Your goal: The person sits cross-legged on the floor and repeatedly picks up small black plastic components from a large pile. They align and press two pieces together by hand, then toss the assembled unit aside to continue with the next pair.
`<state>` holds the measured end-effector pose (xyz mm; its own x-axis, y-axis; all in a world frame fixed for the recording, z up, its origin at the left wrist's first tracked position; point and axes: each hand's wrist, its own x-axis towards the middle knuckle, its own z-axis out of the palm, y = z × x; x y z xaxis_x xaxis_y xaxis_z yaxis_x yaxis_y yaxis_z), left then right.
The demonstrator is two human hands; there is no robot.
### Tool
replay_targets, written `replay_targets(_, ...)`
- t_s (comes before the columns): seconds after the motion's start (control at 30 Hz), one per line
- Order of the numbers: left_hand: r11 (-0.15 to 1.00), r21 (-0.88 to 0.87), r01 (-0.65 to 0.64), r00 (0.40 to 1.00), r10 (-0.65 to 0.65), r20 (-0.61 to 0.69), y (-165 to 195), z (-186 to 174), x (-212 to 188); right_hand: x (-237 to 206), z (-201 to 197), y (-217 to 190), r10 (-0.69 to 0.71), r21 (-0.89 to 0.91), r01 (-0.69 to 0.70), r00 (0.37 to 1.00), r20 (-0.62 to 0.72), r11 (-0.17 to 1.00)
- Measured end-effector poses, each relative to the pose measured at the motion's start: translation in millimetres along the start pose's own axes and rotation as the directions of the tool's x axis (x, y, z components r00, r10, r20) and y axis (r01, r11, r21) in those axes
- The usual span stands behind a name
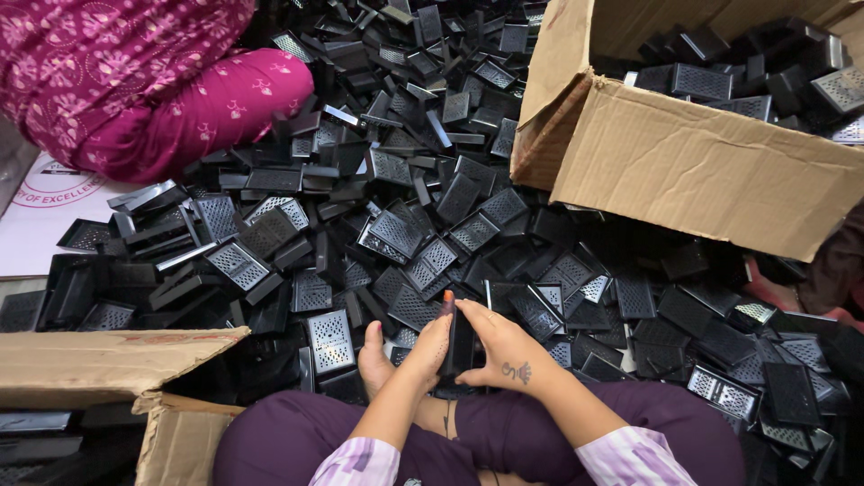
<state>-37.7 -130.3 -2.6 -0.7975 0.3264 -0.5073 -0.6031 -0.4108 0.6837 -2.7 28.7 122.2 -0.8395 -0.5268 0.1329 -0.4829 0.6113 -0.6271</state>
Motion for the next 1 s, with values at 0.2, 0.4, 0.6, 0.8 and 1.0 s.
replay_targets(0.2,0.999,0.018,0.028,0.999,-0.027,-0.019,2.4,1.8,-2.8,-0.6,1.1,0.9,-0.003,0.012,0.003,1.000,-0.009,1.000)
replay_targets(0.4,1.000,0.013,-0.011,1.000,0.011,-0.007,0.2,-2.3,0.2,-0.2,1.8,-2.8,0.000,0.004,0.000,1.000,-0.018,1.000)
replay_targets(0.6,0.999,0.047,-0.009,1.000,0.008,0.017,-4.4,-6.3,3.8,0.1,2.4,-4.0,-0.028,0.002,0.028,0.999,-0.028,1.000)
replay_targets(0.8,0.997,0.079,0.009,1.000,-0.008,-0.015,-1.7,-4.6,3.2,-0.1,3.0,-4.0,-0.003,0.007,0.004,1.000,-0.027,1.000)
replay_targets(1.0,0.997,0.069,0.025,0.999,-0.023,-0.024,-0.2,-3.3,0.2,0.3,1.7,-5.9,-0.014,0.016,0.015,1.000,-0.027,1.000)
